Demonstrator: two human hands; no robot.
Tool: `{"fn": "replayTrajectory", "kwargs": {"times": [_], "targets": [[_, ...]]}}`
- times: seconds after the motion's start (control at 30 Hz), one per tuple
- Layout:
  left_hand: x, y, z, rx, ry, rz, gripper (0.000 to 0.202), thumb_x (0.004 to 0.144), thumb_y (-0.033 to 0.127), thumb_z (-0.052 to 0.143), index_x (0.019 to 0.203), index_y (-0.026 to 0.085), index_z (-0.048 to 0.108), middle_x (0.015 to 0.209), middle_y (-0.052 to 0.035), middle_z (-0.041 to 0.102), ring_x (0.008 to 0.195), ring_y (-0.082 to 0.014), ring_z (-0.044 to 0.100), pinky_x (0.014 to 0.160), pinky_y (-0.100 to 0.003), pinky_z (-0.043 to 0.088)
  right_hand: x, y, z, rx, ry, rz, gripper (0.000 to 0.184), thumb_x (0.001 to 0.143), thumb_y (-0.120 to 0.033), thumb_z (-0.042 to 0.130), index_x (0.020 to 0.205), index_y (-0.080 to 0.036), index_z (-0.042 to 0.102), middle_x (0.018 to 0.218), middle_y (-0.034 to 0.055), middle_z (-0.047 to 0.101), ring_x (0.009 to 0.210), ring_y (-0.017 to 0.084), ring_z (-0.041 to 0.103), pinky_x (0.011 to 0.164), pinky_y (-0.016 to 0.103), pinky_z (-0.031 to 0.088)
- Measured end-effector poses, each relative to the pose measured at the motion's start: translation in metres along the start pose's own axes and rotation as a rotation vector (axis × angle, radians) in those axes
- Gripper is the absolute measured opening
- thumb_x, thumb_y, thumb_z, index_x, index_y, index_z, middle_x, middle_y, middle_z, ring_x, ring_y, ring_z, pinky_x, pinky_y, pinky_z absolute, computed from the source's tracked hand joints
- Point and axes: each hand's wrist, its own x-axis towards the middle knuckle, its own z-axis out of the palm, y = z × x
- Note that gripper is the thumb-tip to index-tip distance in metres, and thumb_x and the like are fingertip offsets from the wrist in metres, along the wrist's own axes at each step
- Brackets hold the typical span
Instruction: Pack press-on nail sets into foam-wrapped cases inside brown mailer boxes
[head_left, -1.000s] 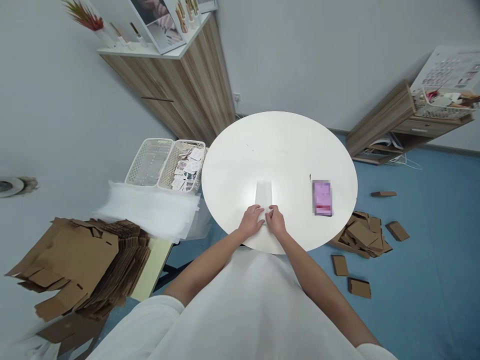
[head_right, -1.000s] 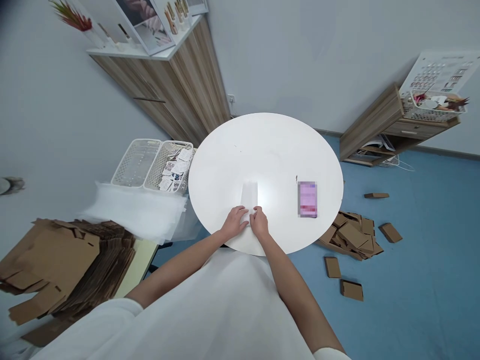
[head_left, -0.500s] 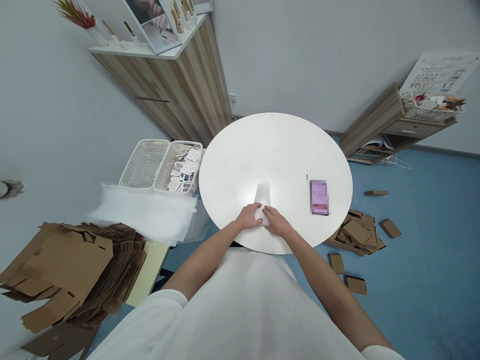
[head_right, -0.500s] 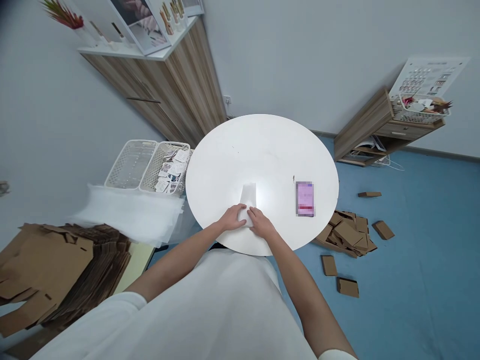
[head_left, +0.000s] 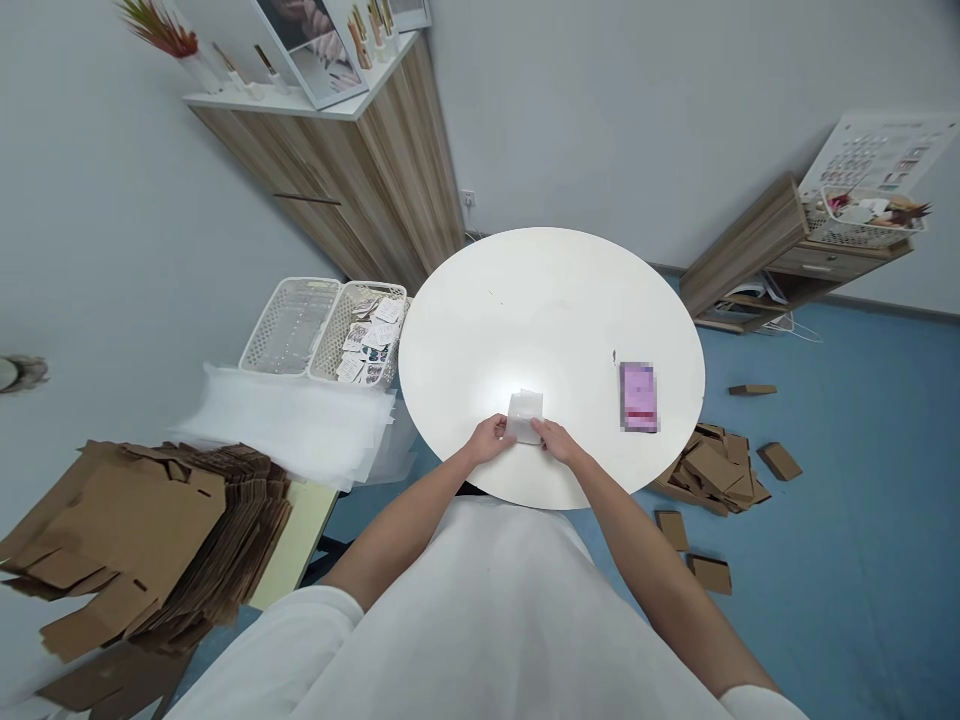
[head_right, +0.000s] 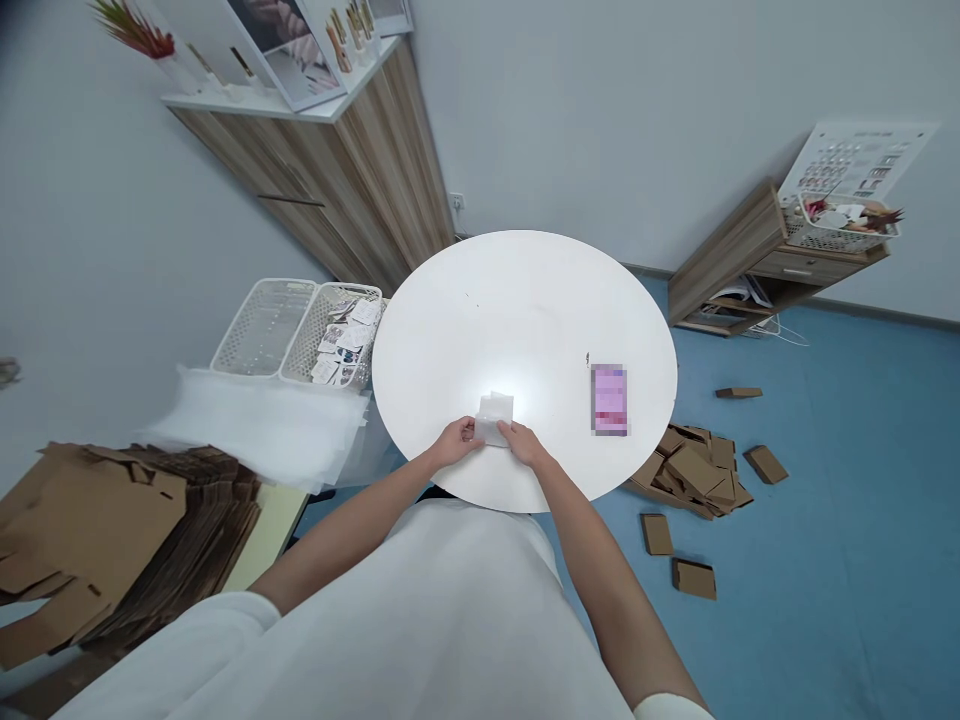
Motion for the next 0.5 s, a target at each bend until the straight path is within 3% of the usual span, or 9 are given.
{"fn": "replayTrajectory", "kwargs": {"times": [0.1,0.33,0.5], "targets": [[0.01,0.001,0.002,0.014,0.059,-0.076,0.021,0.073,0.029,0.056,0.091,0.017,0.055,0.089,-0.0037,0.063,0.078,-0.0138,0.059,0.072,-0.028,0.046,0.01,0.0,0.004,-0.018,0.112,0.053,0.037,0.08,-0.049,0.035,0.088,-0.018,0.055,0.082,0.0044,0.062,0.07,0.015,0.055,0.061,0.025,0.041],[0.017,0.004,0.007,0.109,0.204,-0.181,0.023,0.072,0.033,0.057,0.089,0.019,0.053,0.078,-0.0007,0.062,0.074,-0.014,0.059,0.069,-0.027,0.045,0.018,0.004,0.02,-0.065,0.273,0.143,0.036,0.081,-0.047,0.033,0.102,-0.019,0.042,0.084,0.006,0.061,0.07,0.017,0.057,0.06,0.026,0.04],[0.019,0.007,0.013,0.156,0.282,-0.209,0.016,0.071,0.03,0.057,0.083,0.019,0.056,0.08,-0.0021,0.062,0.075,-0.0143,0.058,0.069,-0.026,0.044,0.019,0.004,0.029,-0.112,0.391,0.135,0.035,0.081,-0.047,0.031,0.098,-0.019,0.045,0.084,0.0074,0.057,0.068,0.018,0.055,0.06,0.028,0.041]]}}
